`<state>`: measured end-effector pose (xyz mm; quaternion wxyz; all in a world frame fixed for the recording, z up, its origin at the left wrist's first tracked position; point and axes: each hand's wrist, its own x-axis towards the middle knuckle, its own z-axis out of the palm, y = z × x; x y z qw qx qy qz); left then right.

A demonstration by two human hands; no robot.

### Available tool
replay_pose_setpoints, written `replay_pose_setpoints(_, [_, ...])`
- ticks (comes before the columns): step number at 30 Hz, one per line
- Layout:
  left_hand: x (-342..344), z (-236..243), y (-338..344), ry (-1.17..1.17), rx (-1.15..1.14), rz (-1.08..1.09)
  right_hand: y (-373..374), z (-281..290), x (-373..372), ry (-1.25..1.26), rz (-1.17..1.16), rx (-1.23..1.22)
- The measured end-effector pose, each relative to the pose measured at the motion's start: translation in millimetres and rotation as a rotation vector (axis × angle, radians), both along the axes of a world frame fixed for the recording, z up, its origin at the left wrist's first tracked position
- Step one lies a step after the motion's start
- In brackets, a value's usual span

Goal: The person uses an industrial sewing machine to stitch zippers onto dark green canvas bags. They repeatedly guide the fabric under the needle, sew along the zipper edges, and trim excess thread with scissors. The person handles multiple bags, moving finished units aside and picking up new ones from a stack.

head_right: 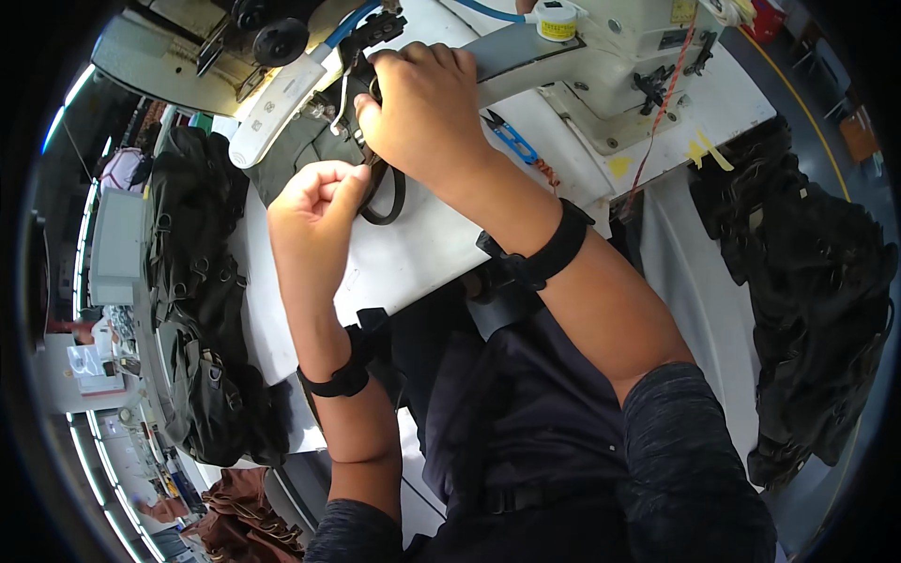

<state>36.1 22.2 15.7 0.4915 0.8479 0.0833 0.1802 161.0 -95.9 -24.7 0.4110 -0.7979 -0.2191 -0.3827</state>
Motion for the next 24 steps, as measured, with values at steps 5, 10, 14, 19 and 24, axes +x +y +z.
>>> replay_pose_setpoints(5, [8.7, -5.5, 30.1, 0.021, 0.104, 0.073, 2.2, -2.2, -3.2, -0.026, -0.012, 0.013])
replay_pose_setpoints(10, [20.3, 4.6, 23.5, 0.006, 0.487, 0.242, -4.1, 1.1, -2.0, 0.018, -0.002, -0.009])
replay_pose_setpoints(14, [4.4, 3.3, 22.7, -0.249, 0.762, 0.335, -4.5, 4.9, -5.5, 0.049, 0.003, -0.020])
replay_pose_setpoints(19, [6.8, -27.7, 8.2, -0.498, 0.825, -0.043, -7.8, 9.5, -5.8, 0.119, 0.032, -0.050])
replay_pose_setpoints(24, [26.0, -44.7, 38.2, -0.657, 0.780, -0.139, -9.1, 10.1, -5.4, 0.119, 0.056, -0.086])
